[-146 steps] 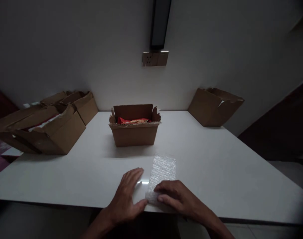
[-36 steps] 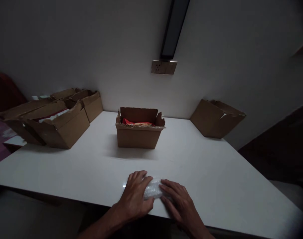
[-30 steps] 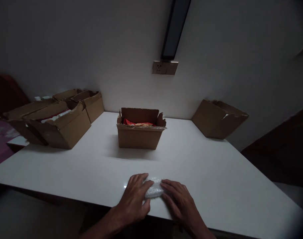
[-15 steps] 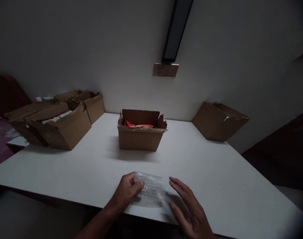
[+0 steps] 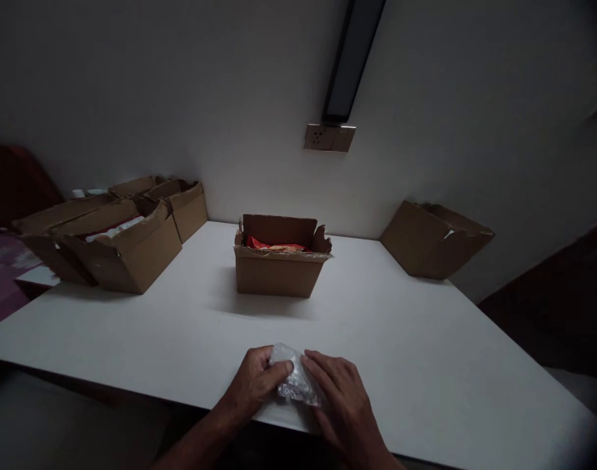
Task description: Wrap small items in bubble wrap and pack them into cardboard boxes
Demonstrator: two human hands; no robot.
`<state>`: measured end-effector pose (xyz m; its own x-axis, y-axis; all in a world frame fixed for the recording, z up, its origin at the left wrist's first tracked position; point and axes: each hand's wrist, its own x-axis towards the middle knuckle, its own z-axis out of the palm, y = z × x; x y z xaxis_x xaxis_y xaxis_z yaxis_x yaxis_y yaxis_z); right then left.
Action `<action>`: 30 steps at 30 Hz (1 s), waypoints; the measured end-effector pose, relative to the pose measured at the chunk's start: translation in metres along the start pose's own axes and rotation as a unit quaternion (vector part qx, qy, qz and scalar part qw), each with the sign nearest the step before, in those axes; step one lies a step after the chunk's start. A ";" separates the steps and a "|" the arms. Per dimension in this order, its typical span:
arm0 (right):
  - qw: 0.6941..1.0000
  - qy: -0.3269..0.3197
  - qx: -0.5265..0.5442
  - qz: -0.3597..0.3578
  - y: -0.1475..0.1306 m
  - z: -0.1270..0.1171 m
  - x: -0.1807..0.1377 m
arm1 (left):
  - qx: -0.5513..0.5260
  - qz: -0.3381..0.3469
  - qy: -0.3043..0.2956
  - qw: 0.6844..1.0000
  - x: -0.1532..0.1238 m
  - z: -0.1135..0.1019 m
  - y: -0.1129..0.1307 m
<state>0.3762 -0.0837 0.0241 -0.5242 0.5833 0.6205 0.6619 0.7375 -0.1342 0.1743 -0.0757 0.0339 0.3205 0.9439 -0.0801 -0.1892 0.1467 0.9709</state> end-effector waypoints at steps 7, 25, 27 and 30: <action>0.985 0.033 0.121 0.115 0.003 -0.005 -0.002 | 0.034 0.033 0.022 0.999 -0.004 -0.006 -0.001; 0.960 0.029 0.210 0.181 -0.005 -0.003 0.001 | 0.101 0.035 0.021 0.994 -0.001 -0.006 -0.003; 0.965 0.040 0.201 0.164 -0.006 0.002 0.002 | 0.111 0.024 0.009 0.993 0.000 -0.006 -0.003; 0.978 0.040 0.169 0.113 -0.007 0.005 0.000 | 0.159 0.017 0.042 0.986 0.001 -0.006 -0.003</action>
<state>0.3683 -0.0872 0.0215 -0.3325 0.7258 0.6023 0.5346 0.6711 -0.5136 0.1700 -0.0734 0.0300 0.2390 0.9697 -0.0515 0.1061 0.0267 0.9940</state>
